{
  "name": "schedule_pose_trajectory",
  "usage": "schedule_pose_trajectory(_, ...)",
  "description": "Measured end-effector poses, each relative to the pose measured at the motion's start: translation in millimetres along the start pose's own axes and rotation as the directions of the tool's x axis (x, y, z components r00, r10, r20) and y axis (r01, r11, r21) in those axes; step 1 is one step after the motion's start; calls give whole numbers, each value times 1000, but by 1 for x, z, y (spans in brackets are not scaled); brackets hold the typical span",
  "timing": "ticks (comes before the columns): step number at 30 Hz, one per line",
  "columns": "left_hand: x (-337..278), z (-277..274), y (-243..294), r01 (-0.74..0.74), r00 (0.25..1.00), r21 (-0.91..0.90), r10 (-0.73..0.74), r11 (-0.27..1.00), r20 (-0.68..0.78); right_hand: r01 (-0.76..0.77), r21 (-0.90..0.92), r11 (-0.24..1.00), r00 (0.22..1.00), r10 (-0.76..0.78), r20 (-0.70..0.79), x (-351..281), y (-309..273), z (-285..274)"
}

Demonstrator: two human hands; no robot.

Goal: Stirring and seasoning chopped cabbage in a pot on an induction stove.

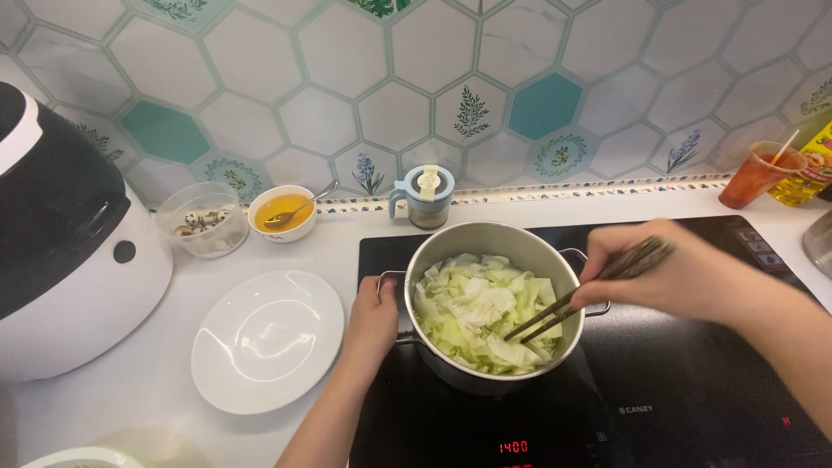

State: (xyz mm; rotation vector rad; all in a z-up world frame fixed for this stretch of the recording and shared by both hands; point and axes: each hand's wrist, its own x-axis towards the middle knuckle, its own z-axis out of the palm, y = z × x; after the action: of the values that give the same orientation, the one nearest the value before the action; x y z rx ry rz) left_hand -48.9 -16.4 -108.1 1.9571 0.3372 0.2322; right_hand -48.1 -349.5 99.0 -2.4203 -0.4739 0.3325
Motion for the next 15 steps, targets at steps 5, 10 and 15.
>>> schedule_pose_trajectory(5, -3, -4, 9, 31, 999, 69, -32, 997, 17, 59, 12, 998, 998, -59, 36, 15, 26, 30)
schedule_pose_trajectory(10, -11, -9, 22, 69, 997, 139, -72, 988, 11, -26, 30, 999, 1000, 26, 7, 17, 20, 23)
schedule_pose_trajectory(15, -19, -8, 30, 154, 988, 164, -155, 974, -9, -71, 163, 984, 992, 87, -94, 8, 39, 5)
